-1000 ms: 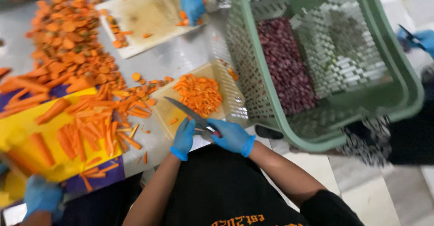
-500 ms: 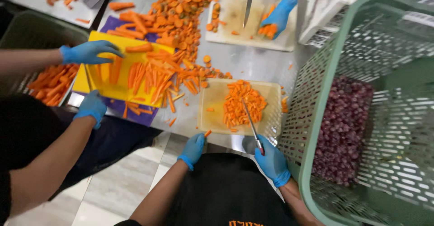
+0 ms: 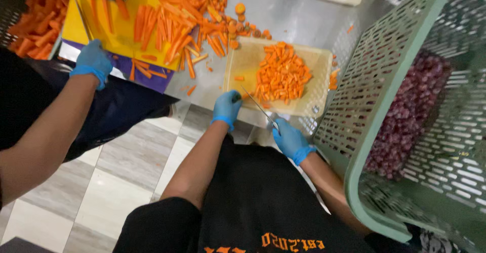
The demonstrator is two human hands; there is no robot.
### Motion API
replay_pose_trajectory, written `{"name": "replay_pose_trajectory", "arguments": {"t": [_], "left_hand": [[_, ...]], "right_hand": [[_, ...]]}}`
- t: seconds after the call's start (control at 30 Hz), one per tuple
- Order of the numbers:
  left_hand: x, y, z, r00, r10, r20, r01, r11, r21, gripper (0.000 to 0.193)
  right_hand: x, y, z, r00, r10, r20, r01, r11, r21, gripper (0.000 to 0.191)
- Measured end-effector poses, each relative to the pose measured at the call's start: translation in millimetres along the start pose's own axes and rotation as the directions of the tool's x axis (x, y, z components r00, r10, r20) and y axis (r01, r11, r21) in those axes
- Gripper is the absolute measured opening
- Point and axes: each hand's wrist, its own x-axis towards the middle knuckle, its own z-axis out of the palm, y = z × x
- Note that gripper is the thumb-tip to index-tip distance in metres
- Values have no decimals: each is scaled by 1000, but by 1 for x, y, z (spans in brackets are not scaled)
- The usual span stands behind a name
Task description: The person cuts carrot sticks into small diced pieces on a small cutting board using a knife, sweeping the diced pieces into an accumulating pile and reaching for more carrot sticks from the table. A coworker beside them cuts whole carrots into sticks on a larger yellow board.
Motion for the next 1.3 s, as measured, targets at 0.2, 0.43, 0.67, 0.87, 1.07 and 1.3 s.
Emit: {"name": "replay_pose_trajectory", "arguments": {"t": [0.2, 0.43, 0.67, 0.87, 1.07, 1.3], "left_hand": [[2, 2, 0, 994, 70, 81, -78, 993, 87, 16], [5, -14, 6, 977, 81, 198, -100, 991, 89, 20], [2, -45, -12, 938, 213, 272, -237, 970, 55, 23], [17, -44, 1, 872, 272, 406, -376, 904, 204, 23], [17, -38, -17, 858, 304, 415, -454, 826, 333, 32], [43, 5, -6, 830, 388, 400, -519, 800, 301, 134]], "right_hand": [[-2, -4, 17, 997, 67, 31, -68, 996, 49, 34], [6, -10, 35, 992, 99, -82, -94, 993, 66, 34], [-18, -35, 14, 982, 172, -73, -172, 985, 7, 42], [-16, -45, 48, 946, 323, 3, -323, 946, -36, 40], [-8, -27, 55, 959, 261, -112, -225, 939, 258, 36], [-41, 8, 44, 764, 645, -12, -426, 518, 742, 26]]}}
